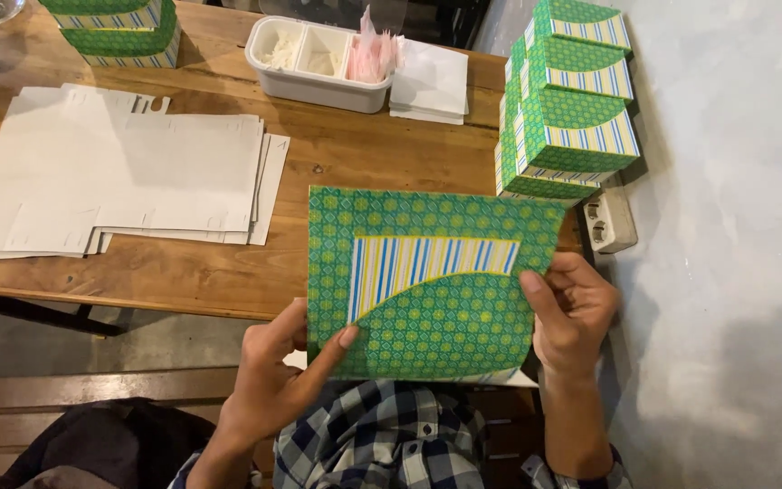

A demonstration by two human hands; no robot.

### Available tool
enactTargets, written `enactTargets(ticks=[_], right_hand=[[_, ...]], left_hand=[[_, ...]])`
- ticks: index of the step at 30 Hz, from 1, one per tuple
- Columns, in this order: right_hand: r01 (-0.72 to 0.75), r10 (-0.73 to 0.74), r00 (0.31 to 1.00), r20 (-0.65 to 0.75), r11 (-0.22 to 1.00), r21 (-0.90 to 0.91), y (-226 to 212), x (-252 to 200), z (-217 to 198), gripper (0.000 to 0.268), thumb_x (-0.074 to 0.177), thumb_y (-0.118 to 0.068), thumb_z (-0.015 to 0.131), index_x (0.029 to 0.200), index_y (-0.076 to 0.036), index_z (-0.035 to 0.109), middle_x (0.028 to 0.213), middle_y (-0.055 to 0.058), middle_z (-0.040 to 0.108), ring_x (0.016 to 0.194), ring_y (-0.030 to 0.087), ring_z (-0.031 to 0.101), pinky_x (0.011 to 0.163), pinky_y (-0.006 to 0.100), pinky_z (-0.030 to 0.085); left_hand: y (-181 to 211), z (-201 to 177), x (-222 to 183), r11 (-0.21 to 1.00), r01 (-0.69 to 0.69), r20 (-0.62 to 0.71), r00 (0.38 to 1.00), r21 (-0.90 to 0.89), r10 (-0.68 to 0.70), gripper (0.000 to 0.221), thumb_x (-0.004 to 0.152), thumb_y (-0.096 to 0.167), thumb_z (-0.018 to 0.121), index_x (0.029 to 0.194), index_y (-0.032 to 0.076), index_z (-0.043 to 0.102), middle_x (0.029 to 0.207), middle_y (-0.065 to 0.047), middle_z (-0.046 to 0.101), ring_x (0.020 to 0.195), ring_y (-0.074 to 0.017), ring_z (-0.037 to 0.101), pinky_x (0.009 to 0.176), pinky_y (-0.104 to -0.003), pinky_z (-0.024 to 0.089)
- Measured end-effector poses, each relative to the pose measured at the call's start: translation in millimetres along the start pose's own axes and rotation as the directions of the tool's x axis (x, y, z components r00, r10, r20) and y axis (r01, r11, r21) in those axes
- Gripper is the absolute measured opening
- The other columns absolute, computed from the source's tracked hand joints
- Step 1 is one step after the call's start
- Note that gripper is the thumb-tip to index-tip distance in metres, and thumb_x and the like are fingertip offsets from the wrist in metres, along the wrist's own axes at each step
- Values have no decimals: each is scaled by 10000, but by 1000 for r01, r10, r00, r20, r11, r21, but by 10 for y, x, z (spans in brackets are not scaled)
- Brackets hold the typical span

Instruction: Assembling decorative cardboard boxes by folding templates and applying adhesive patterned strips.

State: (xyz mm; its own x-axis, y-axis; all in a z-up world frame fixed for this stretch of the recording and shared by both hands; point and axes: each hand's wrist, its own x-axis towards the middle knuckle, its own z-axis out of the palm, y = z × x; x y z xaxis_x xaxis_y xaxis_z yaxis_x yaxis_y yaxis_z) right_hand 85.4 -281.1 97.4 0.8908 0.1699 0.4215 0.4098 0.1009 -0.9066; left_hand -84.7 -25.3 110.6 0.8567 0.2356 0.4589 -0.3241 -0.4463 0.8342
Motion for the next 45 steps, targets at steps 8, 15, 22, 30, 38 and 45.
enactTargets(ticks=[8,15,22,30,38,45], right_hand=[[-234,236,971,-25,969,77,272,371,438,179,887,-110,787,993,17,717,700,102,694,570,97,616,551,242,531],[-476,475,879,45,869,132,771,511,465,167,899,-135,763,1008,-14,722,747,78,719,624,106,692,603,264,614],[-427,422,902,88,903,46,149,358,477,149,951,-185,724,1040,-65,726,784,-11,665,740,25,539,751,223,553],[-487,475,867,148,872,55,554,545,399,264,937,-197,725,1142,-33,691,874,83,705,742,131,622,774,285,529],[-419,432,889,154,901,-110,1546,1131,385,252,913,-181,796,1080,-46,665,813,47,717,566,59,585,516,223,529],[-399,538,803,258,805,-439,1561,1477,508,296,883,-136,738,1032,102,644,744,174,720,464,171,633,429,303,605]], left_hand=[[-839,116,240,947,249,-40,964,-204,-262,249,881,97,759,1051,-61,668,671,-236,736,517,-297,714,463,-407,580],[-750,156,479,800,437,152,898,-411,-413,274,950,100,670,1175,-42,604,755,-160,726,602,-183,660,506,-368,620],[-254,9,496,738,459,241,888,-494,-391,391,945,129,654,1299,-15,569,679,-148,715,501,-136,619,406,-327,610],[-896,-45,711,741,559,380,820,-373,-427,472,969,82,605,1397,-63,468,536,-45,586,366,-76,459,300,-178,405],[-1416,58,1327,903,430,294,862,8,-413,417,946,102,689,1276,-85,515,925,-294,671,788,-396,686,682,-493,601],[-1701,521,1599,825,-175,333,943,538,-18,729,796,260,822,1420,34,520,1341,-242,580,1160,-440,627,976,-506,516]])
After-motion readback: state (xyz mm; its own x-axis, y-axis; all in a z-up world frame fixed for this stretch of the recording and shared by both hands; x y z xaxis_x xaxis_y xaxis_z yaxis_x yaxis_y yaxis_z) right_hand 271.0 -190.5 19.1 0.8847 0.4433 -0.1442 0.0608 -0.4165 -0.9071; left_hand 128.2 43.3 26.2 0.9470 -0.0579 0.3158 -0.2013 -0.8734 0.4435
